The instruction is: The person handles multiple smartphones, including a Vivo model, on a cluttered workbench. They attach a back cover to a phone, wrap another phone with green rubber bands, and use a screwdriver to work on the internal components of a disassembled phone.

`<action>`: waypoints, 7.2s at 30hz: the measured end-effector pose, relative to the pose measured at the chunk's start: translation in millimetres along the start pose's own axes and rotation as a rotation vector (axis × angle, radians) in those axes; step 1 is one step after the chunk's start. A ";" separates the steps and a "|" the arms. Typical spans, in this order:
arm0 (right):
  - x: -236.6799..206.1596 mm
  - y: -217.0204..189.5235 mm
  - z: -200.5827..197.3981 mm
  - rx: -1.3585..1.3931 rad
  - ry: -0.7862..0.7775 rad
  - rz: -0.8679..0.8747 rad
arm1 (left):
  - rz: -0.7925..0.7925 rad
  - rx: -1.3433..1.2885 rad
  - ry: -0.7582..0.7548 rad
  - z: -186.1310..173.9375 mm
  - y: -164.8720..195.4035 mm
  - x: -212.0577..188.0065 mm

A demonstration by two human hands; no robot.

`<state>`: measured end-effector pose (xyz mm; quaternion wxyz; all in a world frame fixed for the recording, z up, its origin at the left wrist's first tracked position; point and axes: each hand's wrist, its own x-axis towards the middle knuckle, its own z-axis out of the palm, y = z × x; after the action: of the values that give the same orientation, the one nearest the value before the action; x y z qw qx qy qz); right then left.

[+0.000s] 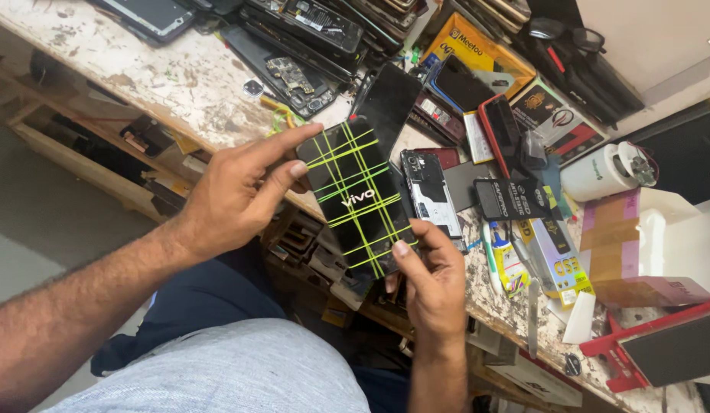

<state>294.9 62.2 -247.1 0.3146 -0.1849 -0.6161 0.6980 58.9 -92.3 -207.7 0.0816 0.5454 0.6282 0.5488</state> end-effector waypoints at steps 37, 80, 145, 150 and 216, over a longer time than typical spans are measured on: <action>-12.0 29.5 16.2 -0.137 -0.041 -0.128 | -0.473 -0.508 -0.266 35.8 -10.7 -48.2; -80.8 43.4 33.5 -0.037 -0.003 -0.145 | -0.436 -0.877 -0.199 52.4 -25.2 -64.2; -78.2 3.2 35.4 -0.775 0.262 -0.527 | -0.349 -1.016 -0.320 41.3 -24.6 -50.7; -66.1 -6.2 19.9 -0.590 0.209 -0.351 | -0.272 -0.539 -0.643 18.8 -24.2 -28.7; -109.1 76.4 40.8 0.056 0.295 -0.113 | -0.384 -0.538 -0.184 64.6 -27.1 -105.3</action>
<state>332.5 -44.2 -328.8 0.4453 -0.2418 -0.5529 0.6614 129.3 -129.8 -305.9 0.3806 0.4234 0.5423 0.6179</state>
